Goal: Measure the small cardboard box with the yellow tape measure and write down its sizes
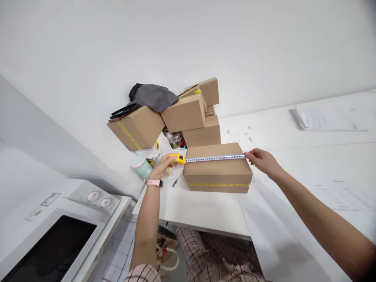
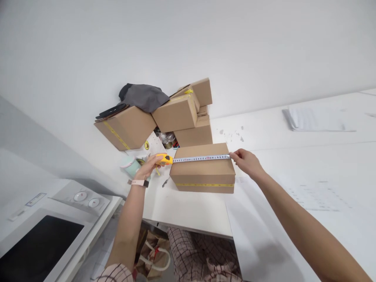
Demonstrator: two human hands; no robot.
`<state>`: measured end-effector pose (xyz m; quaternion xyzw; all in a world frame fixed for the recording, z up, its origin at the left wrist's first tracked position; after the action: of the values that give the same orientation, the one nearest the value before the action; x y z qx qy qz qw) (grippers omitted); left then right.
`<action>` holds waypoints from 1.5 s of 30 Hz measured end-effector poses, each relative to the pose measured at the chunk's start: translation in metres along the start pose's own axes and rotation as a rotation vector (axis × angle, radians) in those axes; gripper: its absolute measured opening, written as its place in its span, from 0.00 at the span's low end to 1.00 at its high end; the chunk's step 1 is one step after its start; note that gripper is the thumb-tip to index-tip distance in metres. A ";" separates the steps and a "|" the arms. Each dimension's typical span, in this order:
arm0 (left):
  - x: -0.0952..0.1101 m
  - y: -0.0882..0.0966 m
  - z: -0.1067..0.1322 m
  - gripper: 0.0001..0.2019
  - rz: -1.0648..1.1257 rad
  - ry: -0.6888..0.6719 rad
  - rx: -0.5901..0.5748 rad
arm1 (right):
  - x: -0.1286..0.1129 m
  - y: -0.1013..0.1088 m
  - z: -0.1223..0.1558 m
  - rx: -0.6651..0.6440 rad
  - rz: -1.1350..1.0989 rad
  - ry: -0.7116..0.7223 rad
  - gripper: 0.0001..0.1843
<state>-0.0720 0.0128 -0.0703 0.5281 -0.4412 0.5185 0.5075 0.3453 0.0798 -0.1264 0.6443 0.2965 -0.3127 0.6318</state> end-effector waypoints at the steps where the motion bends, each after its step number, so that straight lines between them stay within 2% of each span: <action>1: 0.005 -0.006 0.015 0.26 -0.003 -0.008 -0.030 | -0.002 0.006 -0.002 0.026 -0.059 0.019 0.16; 3: 0.005 -0.032 0.053 0.30 -0.003 0.005 -0.155 | -0.011 0.017 -0.009 0.087 -0.160 0.082 0.16; 6: -0.028 -0.106 0.120 0.33 0.128 0.198 -0.484 | -0.041 0.020 -0.024 0.095 -0.182 0.226 0.16; 8: -0.051 -0.153 0.150 0.28 0.364 0.299 -0.536 | -0.068 0.006 -0.037 0.024 -0.107 0.319 0.16; 10: -0.065 -0.188 0.159 0.26 0.623 0.305 -0.483 | -0.091 -0.016 -0.054 -0.053 0.019 0.366 0.16; 11: -0.069 -0.198 0.155 0.26 0.703 0.270 -0.418 | -0.099 -0.027 -0.063 -0.075 0.094 0.376 0.15; 14: -0.074 -0.212 0.135 0.28 0.801 0.238 -0.265 | -0.111 -0.057 -0.086 -0.120 0.294 0.372 0.16; 17: -0.077 -0.213 0.122 0.31 0.794 0.303 -0.204 | -0.106 -0.076 -0.099 -0.149 0.448 0.336 0.17; 20: -0.077 -0.215 0.126 0.30 0.788 0.313 -0.210 | -0.098 -0.085 -0.102 -0.180 0.467 0.354 0.19; 26: -0.076 -0.224 0.145 0.29 0.787 0.306 -0.179 | -0.092 -0.084 -0.098 -0.230 0.335 0.359 0.18; 32: -0.077 -0.230 0.141 0.28 0.786 0.303 -0.185 | -0.095 -0.086 -0.096 -0.233 0.297 0.336 0.16; 34: -0.078 -0.227 0.143 0.28 0.802 0.280 -0.204 | -0.100 -0.080 -0.093 -0.215 0.169 0.363 0.19; 36: -0.076 -0.214 0.148 0.28 0.805 0.213 -0.190 | -0.101 -0.058 -0.089 -0.099 -0.080 0.380 0.22; 37: -0.075 -0.201 0.151 0.28 0.789 0.154 -0.152 | -0.096 -0.041 -0.086 -0.007 -0.215 0.363 0.24; 40: -0.073 -0.141 0.159 0.32 0.636 -0.063 0.091 | -0.054 0.006 -0.065 0.215 -0.436 0.213 0.29; 42: -0.078 -0.100 0.161 0.35 0.500 -0.143 0.267 | -0.022 0.021 -0.041 0.204 -0.388 0.154 0.30; 43: -0.082 -0.084 0.158 0.35 0.452 -0.149 0.321 | -0.009 0.022 -0.027 0.146 -0.326 0.171 0.30; 45: -0.093 -0.065 0.147 0.33 0.416 -0.122 0.348 | 0.012 0.014 0.004 -0.005 -0.241 0.228 0.33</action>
<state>0.0000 -0.1332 -0.1605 0.5357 -0.4743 0.6468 0.2641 0.3638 0.0758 -0.1274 0.6337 0.4421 -0.3103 0.5538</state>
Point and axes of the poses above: each hand's wrist, its own z-axis away from the middle knuckle, its own y-axis out of the back of the hand, x = y × z, the point moved 8 cm from there along -z, towards the middle knuckle, and after that the axes turned 9 degrees about z, right-handed, at the moved point
